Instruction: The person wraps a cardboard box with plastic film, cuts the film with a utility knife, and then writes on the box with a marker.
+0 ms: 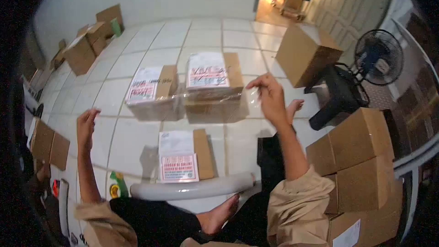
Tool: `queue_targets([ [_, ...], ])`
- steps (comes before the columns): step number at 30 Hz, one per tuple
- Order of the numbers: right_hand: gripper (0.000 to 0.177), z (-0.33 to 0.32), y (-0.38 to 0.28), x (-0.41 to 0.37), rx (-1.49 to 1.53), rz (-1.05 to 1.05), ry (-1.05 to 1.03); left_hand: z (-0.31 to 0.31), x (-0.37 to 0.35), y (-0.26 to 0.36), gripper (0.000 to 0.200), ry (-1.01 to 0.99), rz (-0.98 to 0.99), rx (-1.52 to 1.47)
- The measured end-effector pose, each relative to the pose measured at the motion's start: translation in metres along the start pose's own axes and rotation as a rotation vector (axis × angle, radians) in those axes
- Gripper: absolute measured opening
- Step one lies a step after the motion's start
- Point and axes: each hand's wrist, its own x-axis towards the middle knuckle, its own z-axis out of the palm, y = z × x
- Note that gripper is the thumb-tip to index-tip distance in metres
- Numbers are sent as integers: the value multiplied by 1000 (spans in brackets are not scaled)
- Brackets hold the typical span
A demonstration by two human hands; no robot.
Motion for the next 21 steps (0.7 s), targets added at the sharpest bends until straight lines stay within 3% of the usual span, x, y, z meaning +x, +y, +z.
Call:
queue_targets([
  [3,25,4,43,22,-127,-93,-233,3,37,-23,31,-225,-73,-102],
  [5,23,17,44,24,-189,85,-273,16,42,-8,34,-283,-109,-15],
  [7,27,36,44,20,-264,133,-296,29,53,-14,34,-304,-149,29],
  [9,34,55,58,18,-422,94,-201,46,64,-22,36,-281,-267,17],
  [10,46,65,58,18,-499,143,-239,54,69,-33,36,-283,-277,23],
  [12,50,86,69,8,-476,179,-186,73,74,-60,33,-207,-317,-291],
  [13,55,96,77,1,-458,206,-124,82,73,-73,33,-209,-326,-285],
  [15,63,109,92,-14,-421,156,-93,98,68,-97,36,-177,-142,-300],
  [17,63,122,113,-33,-409,-165,85,118,50,-104,45,-67,-53,-47],
  [19,67,128,138,-53,-459,-216,65,142,32,-123,62,-36,78,-74],
  [21,70,132,160,-68,-693,-303,49,159,18,-135,71,-18,241,29],
])
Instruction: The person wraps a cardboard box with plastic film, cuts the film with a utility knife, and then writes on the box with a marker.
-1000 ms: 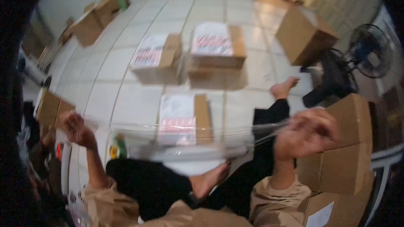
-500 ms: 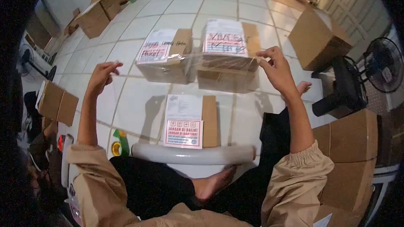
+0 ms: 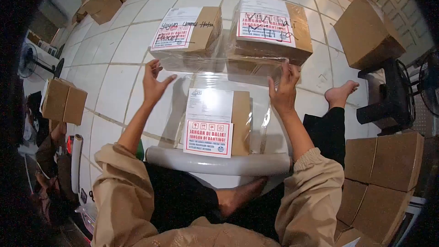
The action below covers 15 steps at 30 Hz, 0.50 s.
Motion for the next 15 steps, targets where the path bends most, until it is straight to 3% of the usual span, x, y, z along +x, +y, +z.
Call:
queue_targets([
  [1,72,10,4,-10,6,20,-5,9,-3,-5,72,28,103,23],
  [6,72,35,19,-41,-231,-137,-121,38,-14,-34,64,52,162,192],
  [8,72,42,21,-52,-265,-185,-180,46,-18,-43,58,-24,132,300],
  [10,63,50,11,-59,-191,-15,-234,52,-22,-53,49,-28,90,303],
  [14,64,44,7,-56,-201,-17,-213,55,-19,-66,40,-114,-116,376],
  [15,63,41,11,-57,-170,62,-258,54,-17,-71,40,-210,-212,411],
])
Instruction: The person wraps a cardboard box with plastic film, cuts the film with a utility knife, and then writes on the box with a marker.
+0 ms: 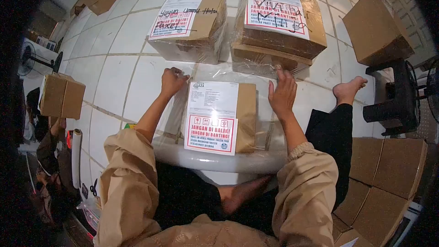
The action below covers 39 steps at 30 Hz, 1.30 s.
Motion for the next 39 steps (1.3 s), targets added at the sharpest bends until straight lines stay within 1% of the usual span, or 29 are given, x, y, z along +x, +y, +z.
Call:
queue_targets([
  [1,61,-3,4,-1,38,69,-51,1,4,-4,41,-109,-78,35],
  [2,61,-5,7,-3,35,67,-52,0,9,-10,41,-110,-79,31],
  [4,59,-12,8,-5,246,271,-118,-5,16,-18,38,-207,-108,33],
  [5,59,-17,11,-4,244,270,-121,-5,15,-22,38,-209,-110,31],
  [7,62,-34,12,4,511,472,-383,-24,11,-10,33,-68,-278,244],
  [8,62,-29,19,3,510,475,-384,-28,8,-9,33,-71,-277,245],
  [10,64,-16,33,-1,803,468,-359,-37,3,-4,26,171,58,137],
  [12,64,-8,35,-9,853,512,-336,-39,-9,21,21,183,360,-55],
  [14,64,1,32,-21,907,545,-318,-38,-29,60,23,-4,498,-255],
  [15,62,7,31,-33,877,723,-378,-36,-37,76,24,-82,589,-208],
  [16,60,8,24,-34,840,890,-446,-33,-43,96,29,-346,576,-90],
  [17,60,7,24,-33,839,883,-453,-18,-41,88,38,-361,577,-76],
  [19,57,-23,4,-15,110,455,39,-26,-36,100,45,-541,362,32],
  [20,51,-47,-14,3,122,361,87,-29,-30,105,45,-546,363,26],
  [22,38,-59,-37,26,394,-23,74,-30,-18,107,57,-728,276,161],
  [23,31,-57,-46,34,687,6,-203,-25,-12,104,57,-739,276,158],
  [24,28,-58,-62,44,754,-57,-312,-20,-5,98,64,-819,251,138],
  [25,28,-46,-59,46,760,-53,-308,-20,1,97,71,-895,225,124],
  [26,31,-26,-56,45,733,35,-571,-21,5,97,75,-968,173,132],
  [27,37,-7,-55,45,697,119,-835,-22,7,94,75,-967,168,143],
  [28,51,3,-49,48,683,162,-917,-21,8,91,76,-999,127,100],
  [29,51,11,-43,46,691,160,-918,-20,9,87,77,-1032,85,53],
  [30,55,16,-39,43,898,401,-941,-20,9,85,77,-1034,79,55],
  [31,58,23,-31,38,1096,652,-950,-20,10,84,76,-1089,34,-42],
  [32,63,37,-18,32,1135,631,-993,-19,13,85,74,-1139,-6,-141],
  [33,63,36,-18,30,1129,633,-993,-16,16,81,74,-1140,-3,-146],
  [35,62,33,-22,23,1097,580,-951,-10,20,74,76,-1180,-180,-360],
  [36,63,30,-28,19,1110,522,-884,-11,21,80,76,-1177,-174,-325],
  [39,58,2,-40,30,1003,503,-896,-6,28,89,74,-1216,-192,-263],
])
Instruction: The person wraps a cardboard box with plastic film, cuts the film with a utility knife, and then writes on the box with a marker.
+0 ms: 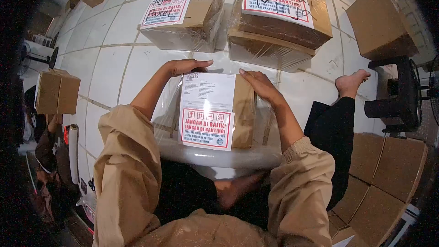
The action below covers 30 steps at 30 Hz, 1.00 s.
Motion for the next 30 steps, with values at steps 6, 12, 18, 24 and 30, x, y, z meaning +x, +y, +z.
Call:
queue_targets([
  [6,45,-24,-5,6,365,-8,-219,-1,-5,9,53,43,94,339],
  [12,22,-23,3,15,354,57,-177,1,-34,-2,44,111,333,190],
  [18,18,-25,-25,-2,211,-72,-67,10,-55,6,56,453,271,527],
  [24,32,-29,-31,-9,-223,-461,127,7,-58,-3,42,213,259,107],
  [30,24,-8,-8,-13,156,-447,404,18,-54,-31,29,313,398,-279],
])
